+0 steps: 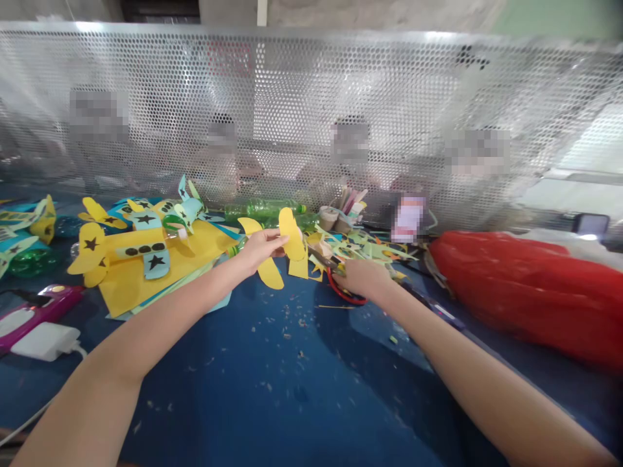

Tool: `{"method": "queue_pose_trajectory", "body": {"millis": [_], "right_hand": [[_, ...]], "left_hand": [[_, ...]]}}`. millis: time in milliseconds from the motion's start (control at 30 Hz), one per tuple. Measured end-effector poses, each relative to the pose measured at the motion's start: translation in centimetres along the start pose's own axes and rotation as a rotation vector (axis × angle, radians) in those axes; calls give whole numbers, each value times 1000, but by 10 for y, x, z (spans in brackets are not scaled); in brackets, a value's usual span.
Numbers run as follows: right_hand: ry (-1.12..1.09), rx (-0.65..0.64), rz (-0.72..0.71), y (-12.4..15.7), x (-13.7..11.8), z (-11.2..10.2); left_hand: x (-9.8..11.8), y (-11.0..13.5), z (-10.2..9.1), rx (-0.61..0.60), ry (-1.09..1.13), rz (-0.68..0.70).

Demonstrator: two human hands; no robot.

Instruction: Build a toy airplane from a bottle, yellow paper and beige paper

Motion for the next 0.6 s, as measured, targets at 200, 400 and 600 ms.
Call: {"method": "queue_pose_trajectory", "body": {"millis": [200,400,600], "right_hand": [[-540,248,-310,7,-26,-11],[-988,252,-460,6,-47,19],[-1306,125,-333,7,-54,32]], "left_hand": [[-19,0,0,-32,22,-90],[-42,15,0,-122,100,-186],[-50,28,-4,-193,139,-161]]}}
Point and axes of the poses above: each hand's wrist, its own y-axis away from the middle knuckle, its own z-axis out of the palm, x = y × z, the point moved 3 cm from there along -y, towards the middle knuckle, and after that the axes turned 8 degrees about y, right-handed, at the moved point
